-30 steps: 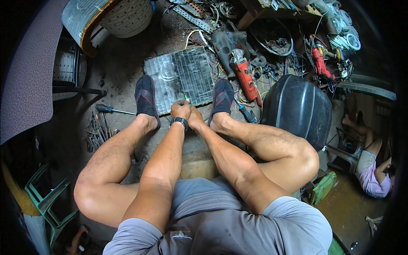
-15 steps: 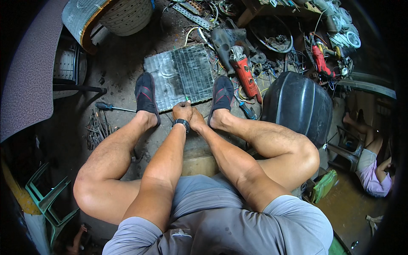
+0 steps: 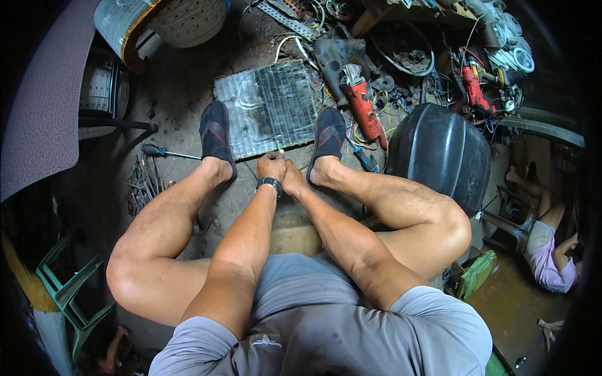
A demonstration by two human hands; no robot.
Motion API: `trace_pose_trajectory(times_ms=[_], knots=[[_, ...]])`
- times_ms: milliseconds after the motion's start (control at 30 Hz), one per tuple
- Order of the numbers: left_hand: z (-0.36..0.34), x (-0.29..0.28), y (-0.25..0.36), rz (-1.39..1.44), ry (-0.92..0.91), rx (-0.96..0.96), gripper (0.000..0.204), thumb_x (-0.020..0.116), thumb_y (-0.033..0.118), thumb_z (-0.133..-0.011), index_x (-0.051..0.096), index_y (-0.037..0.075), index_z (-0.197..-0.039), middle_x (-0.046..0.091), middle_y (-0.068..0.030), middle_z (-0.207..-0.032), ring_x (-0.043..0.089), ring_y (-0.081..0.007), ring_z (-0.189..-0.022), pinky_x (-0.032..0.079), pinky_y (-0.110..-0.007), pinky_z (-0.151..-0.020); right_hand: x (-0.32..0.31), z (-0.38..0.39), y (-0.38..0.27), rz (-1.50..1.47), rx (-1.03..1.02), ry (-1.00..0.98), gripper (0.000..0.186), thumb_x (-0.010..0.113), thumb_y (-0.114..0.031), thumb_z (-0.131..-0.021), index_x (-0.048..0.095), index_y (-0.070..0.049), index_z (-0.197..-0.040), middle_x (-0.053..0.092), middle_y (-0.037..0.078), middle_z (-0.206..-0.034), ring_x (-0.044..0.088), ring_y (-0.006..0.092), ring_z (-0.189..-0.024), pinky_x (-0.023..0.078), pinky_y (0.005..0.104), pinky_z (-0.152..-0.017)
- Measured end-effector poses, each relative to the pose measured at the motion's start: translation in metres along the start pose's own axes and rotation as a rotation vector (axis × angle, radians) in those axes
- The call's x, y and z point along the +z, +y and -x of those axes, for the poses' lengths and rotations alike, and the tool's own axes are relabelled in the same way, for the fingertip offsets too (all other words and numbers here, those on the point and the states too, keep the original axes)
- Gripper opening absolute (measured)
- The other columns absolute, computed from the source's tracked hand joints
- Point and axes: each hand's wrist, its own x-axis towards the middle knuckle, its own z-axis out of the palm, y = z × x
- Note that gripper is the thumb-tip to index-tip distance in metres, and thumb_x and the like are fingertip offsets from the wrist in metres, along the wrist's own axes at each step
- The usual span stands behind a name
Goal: The person cleans and straightens the fins of a radiator using a green plastic tool. The person runs the tool along the grooves of the metal radiator and uses a screwdriver to pry at a wire connector.
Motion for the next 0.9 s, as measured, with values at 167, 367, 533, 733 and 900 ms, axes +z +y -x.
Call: trace_pose_trajectory(times_ms=[167,367,533,733,900], knots=[[0.013,0.000,0.003,0.009,-0.034,0.030,0.036,0.072,0.037,-0.088,0.076,0.003,-0.099,0.075,-0.0207,-0.096,0.072,-0.0304,-0.091,0.052,-0.038,-0.085,0.003,0.001,0.015,-0.011,-0.052,0.032,0.040,0.059,-0.031,-0.093,0.051,0.000,-0.116,0.065,0.034,-0.111,0.062,0.0488,-0.109,0.049,0.0534,-0.090],[0.018,-0.006,-0.001,-0.001,-0.030,0.031,0.039,0.071,0.038,-0.088,0.076,0.003,-0.104,0.074,-0.0225,-0.101,0.072,-0.0334,-0.097,0.052,-0.040,-0.087,-0.002,0.017,0.001,-0.042,-0.057,0.023,0.040,0.061,-0.031,-0.093,0.051,0.001,-0.114,0.066,0.033,-0.111,0.062,0.0488,-0.109,0.049,0.0527,-0.091],[0.018,-0.005,-0.004,-0.035,-0.008,-0.009,0.039,0.071,0.038,-0.088,0.076,0.003,-0.105,0.074,-0.0194,-0.103,0.072,-0.0326,-0.099,0.053,-0.039,-0.090,-0.005,0.022,-0.001,-0.002,-0.033,0.001,0.038,0.061,-0.028,-0.092,0.051,0.001,-0.115,0.065,0.033,-0.111,0.062,0.0484,-0.110,0.048,0.0523,-0.091],[0.027,0.006,-0.013,0.047,-0.010,0.015,0.038,0.073,0.037,-0.087,0.076,0.002,-0.103,0.074,-0.0217,-0.099,0.073,-0.0318,-0.093,0.054,-0.038,-0.085,-0.005,0.022,0.015,0.046,-0.029,0.010,0.035,0.060,-0.025,-0.093,0.051,0.001,-0.114,0.065,0.033,-0.112,0.061,0.0484,-0.111,0.048,0.0526,-0.091],[0.024,0.006,-0.032,0.068,-0.011,0.025,0.039,0.074,0.036,-0.087,0.075,0.000,-0.103,0.074,-0.0225,-0.097,0.073,-0.0326,-0.091,0.054,-0.038,-0.083,0.008,0.027,0.026,-0.022,-0.106,0.032,0.037,0.059,-0.028,-0.092,0.052,0.003,-0.113,0.065,0.034,-0.112,0.061,0.0485,-0.112,0.048,0.0526,-0.092]])
